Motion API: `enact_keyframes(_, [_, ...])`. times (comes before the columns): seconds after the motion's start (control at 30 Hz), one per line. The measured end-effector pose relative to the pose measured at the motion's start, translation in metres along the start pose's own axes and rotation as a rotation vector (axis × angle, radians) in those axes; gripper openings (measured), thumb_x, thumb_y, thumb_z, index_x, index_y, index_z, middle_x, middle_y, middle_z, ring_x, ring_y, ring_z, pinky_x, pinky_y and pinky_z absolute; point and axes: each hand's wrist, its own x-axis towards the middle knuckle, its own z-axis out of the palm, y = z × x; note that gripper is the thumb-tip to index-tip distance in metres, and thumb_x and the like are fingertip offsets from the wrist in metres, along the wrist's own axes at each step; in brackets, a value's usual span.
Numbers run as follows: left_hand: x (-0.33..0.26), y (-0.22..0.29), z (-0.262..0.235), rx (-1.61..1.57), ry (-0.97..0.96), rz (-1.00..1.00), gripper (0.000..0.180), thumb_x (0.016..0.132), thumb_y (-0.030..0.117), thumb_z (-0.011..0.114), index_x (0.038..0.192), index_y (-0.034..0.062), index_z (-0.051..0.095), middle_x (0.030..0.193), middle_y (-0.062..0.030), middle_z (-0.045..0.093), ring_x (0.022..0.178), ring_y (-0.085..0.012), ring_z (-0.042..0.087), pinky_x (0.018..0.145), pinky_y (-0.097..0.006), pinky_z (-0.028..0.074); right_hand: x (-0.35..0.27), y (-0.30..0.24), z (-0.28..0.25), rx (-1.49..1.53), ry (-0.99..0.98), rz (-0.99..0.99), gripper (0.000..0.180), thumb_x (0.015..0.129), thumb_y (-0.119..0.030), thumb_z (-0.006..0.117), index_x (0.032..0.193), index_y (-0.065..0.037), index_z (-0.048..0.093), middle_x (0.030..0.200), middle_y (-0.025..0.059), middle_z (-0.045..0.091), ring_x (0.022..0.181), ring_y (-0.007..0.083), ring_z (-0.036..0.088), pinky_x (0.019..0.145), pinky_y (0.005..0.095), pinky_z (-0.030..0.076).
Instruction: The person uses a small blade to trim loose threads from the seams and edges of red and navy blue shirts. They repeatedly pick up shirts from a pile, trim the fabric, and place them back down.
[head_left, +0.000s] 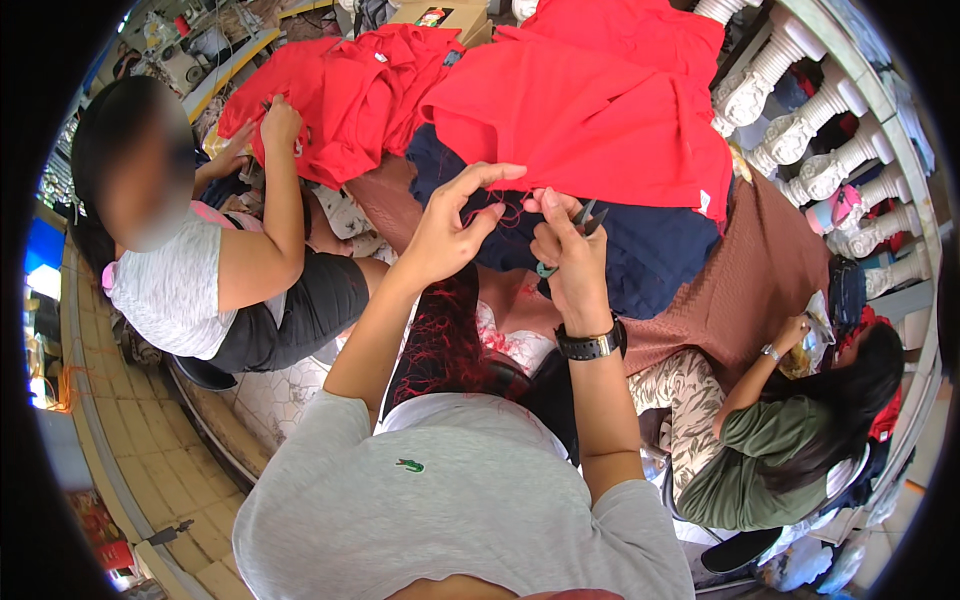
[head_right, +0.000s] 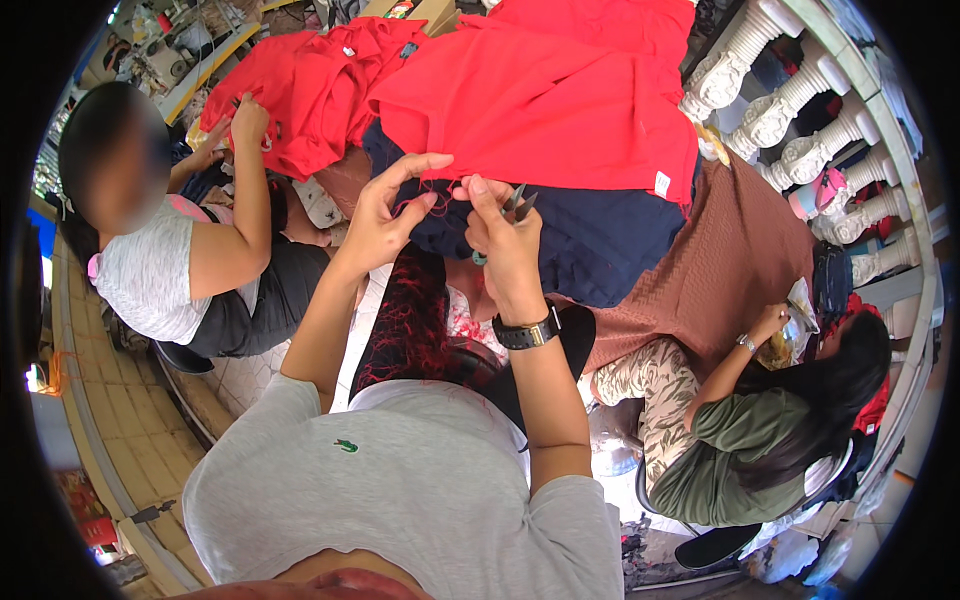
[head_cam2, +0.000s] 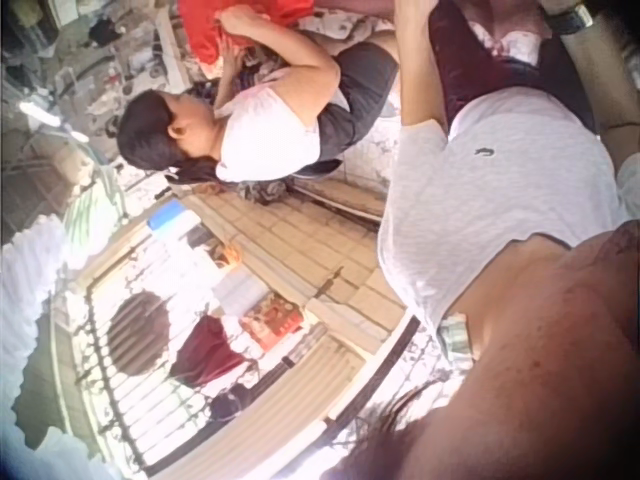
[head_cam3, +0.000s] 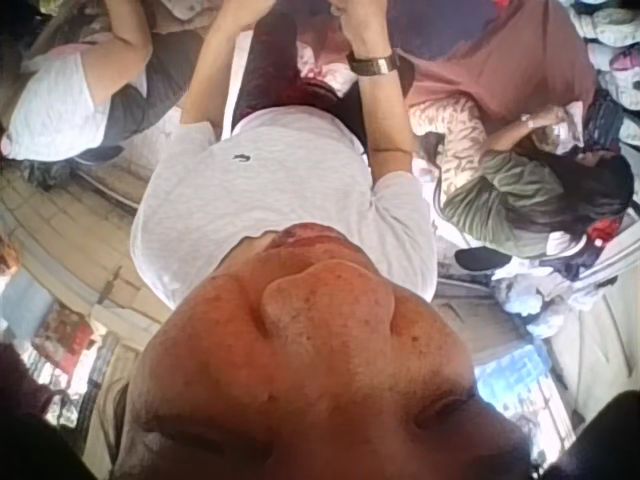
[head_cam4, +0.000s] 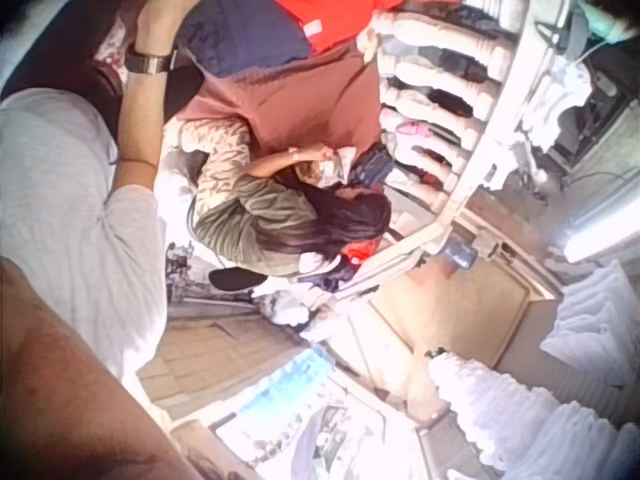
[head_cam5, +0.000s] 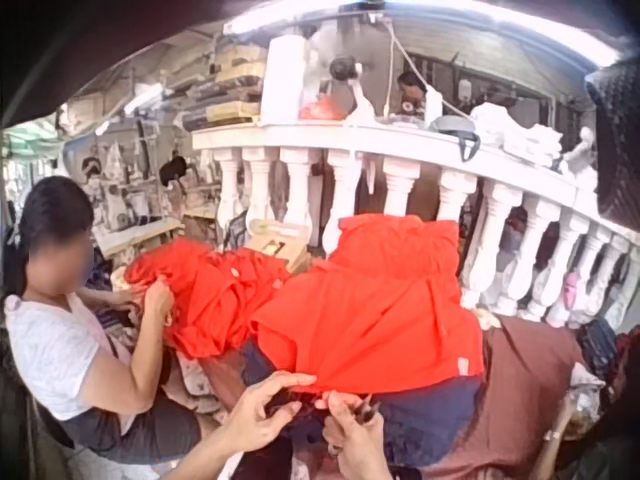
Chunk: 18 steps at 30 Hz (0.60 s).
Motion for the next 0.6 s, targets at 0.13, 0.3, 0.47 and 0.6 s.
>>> enact_keyframes(0.13, [-0.021,-0.017,0.004,0.035,0.019,-0.058,0.052,0.080,-0.014,0.057,0.130,0.0004,0.060,0.126,-0.0105,0.061,0.121,-0.0199,0.054,0.108,-0.034,0.038,-0.022,0.012,-0.010,-0.064,0.022,0.002,0.018,0.098,-0.018,0.067,0.101,-0.001,0.071,0.075,-0.0022,0.065,0.049,-0.0024,0.032,0.044,0.0195,0.023])
enact_keyframes(0.3, [-0.024,-0.018,0.016,0.536,0.240,0.254,0.045,0.070,-0.005,0.066,0.115,0.0051,0.064,0.122,-0.0129,0.055,0.118,-0.0332,0.050,0.104,-0.041,0.038,-0.037,0.013,-0.031,-0.344,0.105,-0.036,0.017,0.099,-0.017,0.066,0.100,0.000,0.070,0.081,0.0002,0.069,0.055,-0.0025,0.042,0.048,0.0171,0.031])
enact_keyframes(0.47, [0.000,-0.006,0.039,0.591,0.104,0.451,0.035,0.072,0.000,0.074,0.106,0.0067,0.067,0.114,-0.0104,0.060,0.103,-0.0288,0.056,0.090,-0.039,0.047,-0.040,0.006,-0.016,-0.430,0.048,-0.268,0.014,0.098,-0.012,0.065,0.091,0.000,0.065,0.077,-0.0035,0.062,0.060,-0.0018,0.045,0.051,0.0188,0.033])
enact_keyframes(0.6, [0.010,-0.020,0.052,0.315,0.182,0.415,0.021,0.075,-0.006,0.070,0.095,0.0033,0.068,0.097,-0.0085,0.065,0.082,-0.0267,0.063,0.073,-0.033,0.052,-0.044,0.007,-0.021,-0.609,-0.028,-0.217,0.012,0.098,-0.010,0.065,0.092,0.000,0.063,0.071,-0.0056,0.055,0.061,-0.0018,0.044,0.051,0.0195,0.032])
